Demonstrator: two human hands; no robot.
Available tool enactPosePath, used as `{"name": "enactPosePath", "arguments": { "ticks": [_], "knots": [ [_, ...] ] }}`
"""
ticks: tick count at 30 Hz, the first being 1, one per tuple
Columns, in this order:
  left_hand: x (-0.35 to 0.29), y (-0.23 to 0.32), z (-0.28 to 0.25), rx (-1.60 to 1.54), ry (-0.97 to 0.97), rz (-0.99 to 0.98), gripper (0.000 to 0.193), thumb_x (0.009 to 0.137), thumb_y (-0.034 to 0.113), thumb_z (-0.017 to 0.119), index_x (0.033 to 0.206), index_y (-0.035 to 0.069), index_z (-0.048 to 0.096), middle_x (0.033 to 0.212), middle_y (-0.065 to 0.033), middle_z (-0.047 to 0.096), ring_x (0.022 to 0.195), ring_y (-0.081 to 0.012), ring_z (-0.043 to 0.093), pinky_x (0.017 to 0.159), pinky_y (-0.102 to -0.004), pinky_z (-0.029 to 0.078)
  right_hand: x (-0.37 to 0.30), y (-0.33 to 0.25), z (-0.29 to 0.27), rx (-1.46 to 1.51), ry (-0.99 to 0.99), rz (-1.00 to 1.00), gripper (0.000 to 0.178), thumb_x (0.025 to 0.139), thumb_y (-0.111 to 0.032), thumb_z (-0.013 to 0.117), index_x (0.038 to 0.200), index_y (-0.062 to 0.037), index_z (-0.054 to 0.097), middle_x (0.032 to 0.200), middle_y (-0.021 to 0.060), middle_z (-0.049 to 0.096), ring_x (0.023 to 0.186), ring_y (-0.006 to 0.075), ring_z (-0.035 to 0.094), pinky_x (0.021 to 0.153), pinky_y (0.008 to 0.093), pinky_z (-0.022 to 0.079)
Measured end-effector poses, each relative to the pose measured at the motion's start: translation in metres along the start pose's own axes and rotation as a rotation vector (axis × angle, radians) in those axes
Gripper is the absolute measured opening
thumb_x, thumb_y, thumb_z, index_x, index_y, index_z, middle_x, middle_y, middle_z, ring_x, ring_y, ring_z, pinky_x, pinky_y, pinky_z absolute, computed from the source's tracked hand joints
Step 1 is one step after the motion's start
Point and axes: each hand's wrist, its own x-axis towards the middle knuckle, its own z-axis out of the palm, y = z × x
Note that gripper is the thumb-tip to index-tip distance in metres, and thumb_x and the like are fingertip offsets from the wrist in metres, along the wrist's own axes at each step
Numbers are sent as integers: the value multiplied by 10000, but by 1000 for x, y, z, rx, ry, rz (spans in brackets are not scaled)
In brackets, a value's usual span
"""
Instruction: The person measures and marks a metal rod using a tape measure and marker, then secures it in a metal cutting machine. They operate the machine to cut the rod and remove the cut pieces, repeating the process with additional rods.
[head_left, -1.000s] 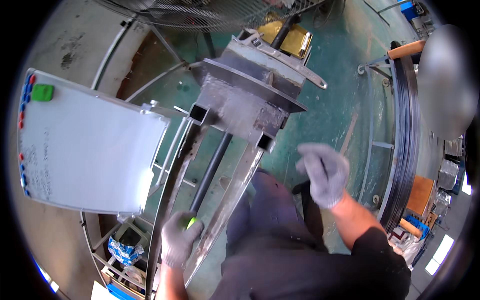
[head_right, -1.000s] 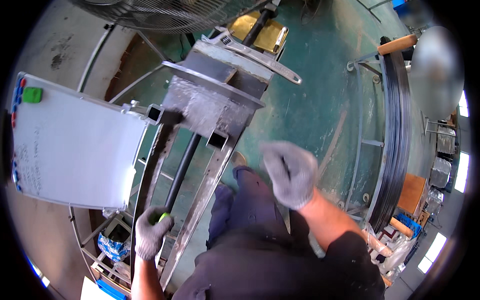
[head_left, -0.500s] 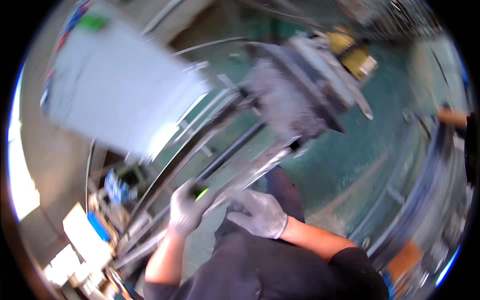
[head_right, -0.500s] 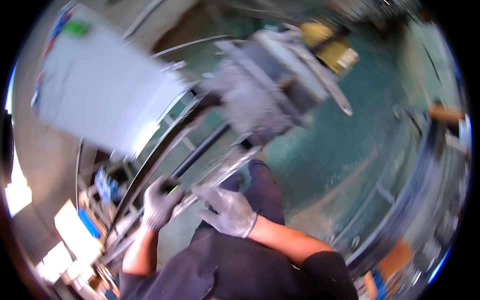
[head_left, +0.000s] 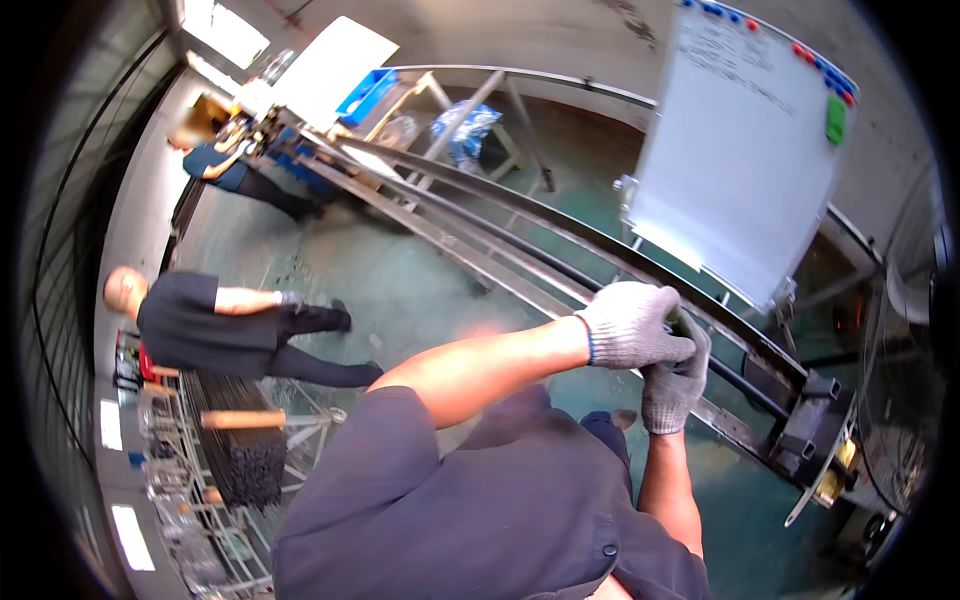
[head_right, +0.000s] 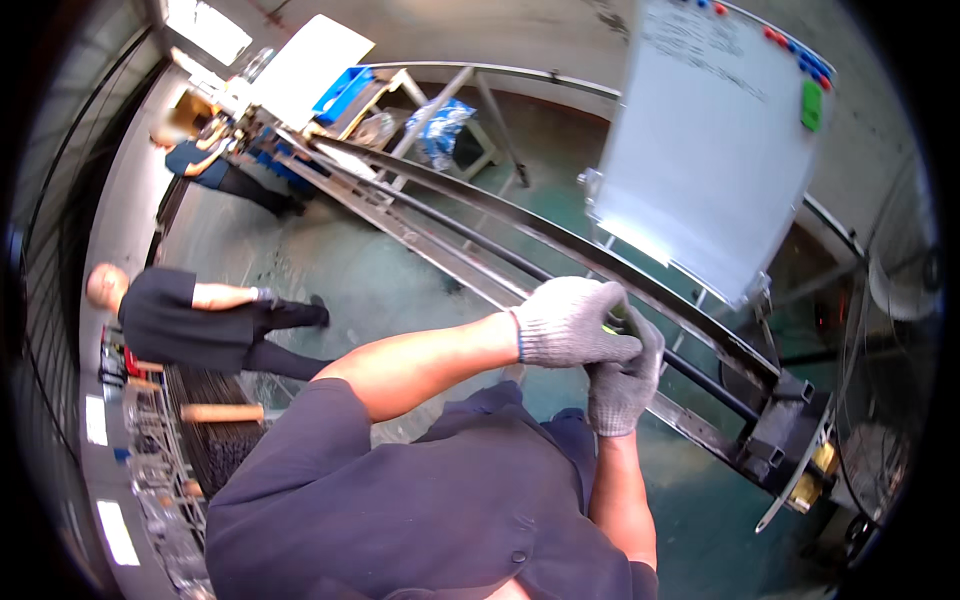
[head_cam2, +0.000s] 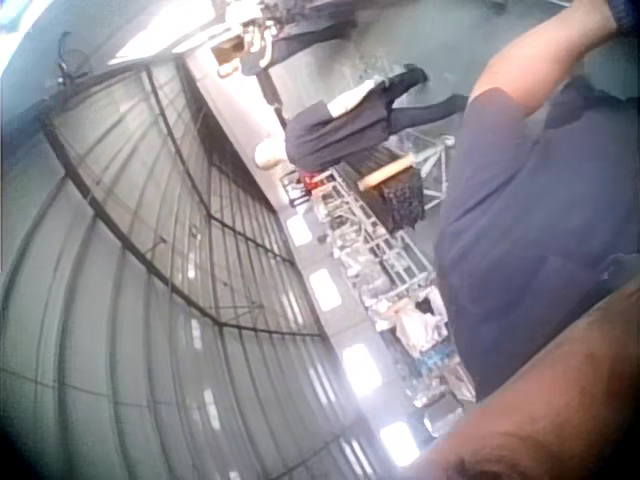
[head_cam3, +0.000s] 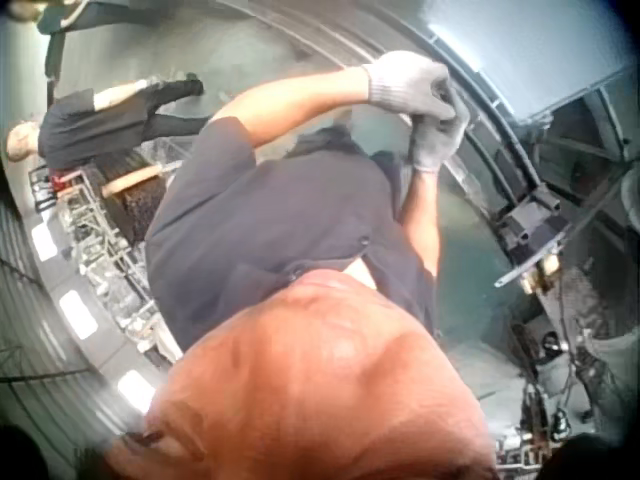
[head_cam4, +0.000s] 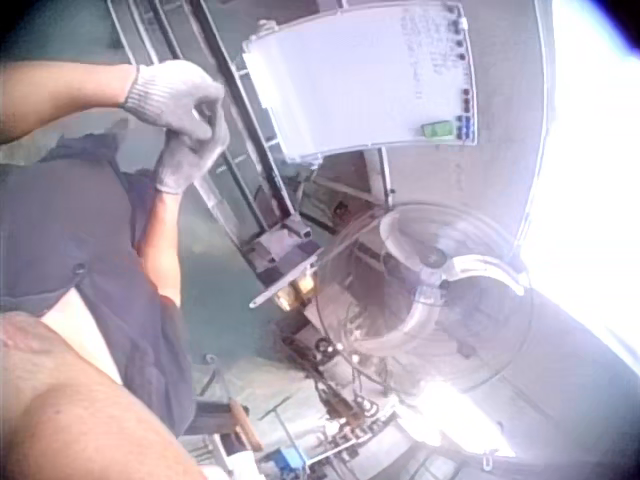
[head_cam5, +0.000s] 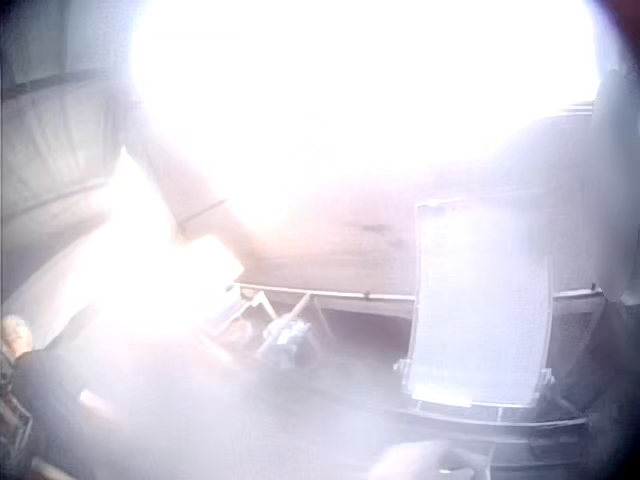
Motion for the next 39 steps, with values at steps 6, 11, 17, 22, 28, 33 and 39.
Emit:
{"name": "enactPosePath", "arguments": {
  "ticks": [6,11,17,22,28,33,39],
  "knots": [
    [-48,-57,-52,-20,114,25,659,944,592,818,1203,-12,767,1091,-260,827,1083,-456,806,984,-530,634,-18,-4,79,114,-33,-9,638,841,79,936,1434,-12,718,1406,81,719,1294,218,688,1165,377,534],
    [-114,-138,-94,37,364,90,676,938,563,853,1276,-16,765,1098,-264,819,1121,-457,795,1020,-542,616,-26,-30,174,-15,-142,-182,476,868,103,903,1307,7,745,1247,57,757,1141,179,718,1075,344,565],
    [-230,-286,-165,1,1015,71,361,897,244,918,1174,72,761,933,-120,770,893,-360,766,854,-500,608,-37,-43,339,110,-251,-42,390,898,-38,992,1229,-23,785,1085,38,814,989,115,739,913,301,617],
    [-290,-378,-170,-310,836,-299,282,1004,244,861,1176,44,762,979,-132,809,921,-276,804,867,-419,636,-25,-37,469,14,-326,-68,411,876,-130,1025,1198,-31,789,1043,71,835,960,116,756,907,315,625],
    [-320,-507,-164,-576,800,-501,321,1038,267,822,1233,14,795,1116,-195,843,1047,-282,822,960,-410,633,21,-38,641,-92,-404,-218,404,856,-217,1018,1149,-57,791,1038,155,830,944,243,817,892,374,635],
    [-374,-627,-155,-457,758,-797,390,1051,327,780,1239,-14,793,1210,-214,849,1158,-367,817,1030,-470,620,59,-40,797,-144,-428,-189,409,859,-329,993,1085,-70,774,974,170,818,901,297,816,869,411,637],
    [-478,-753,-144,-766,1105,-1026,342,1049,291,766,1173,-26,801,1011,-132,836,916,-220,799,850,-384,624,85,-48,987,-230,-505,-259,434,856,-402,967,1076,-79,777,979,196,821,934,384,819,878,454,639]
  ]
}}
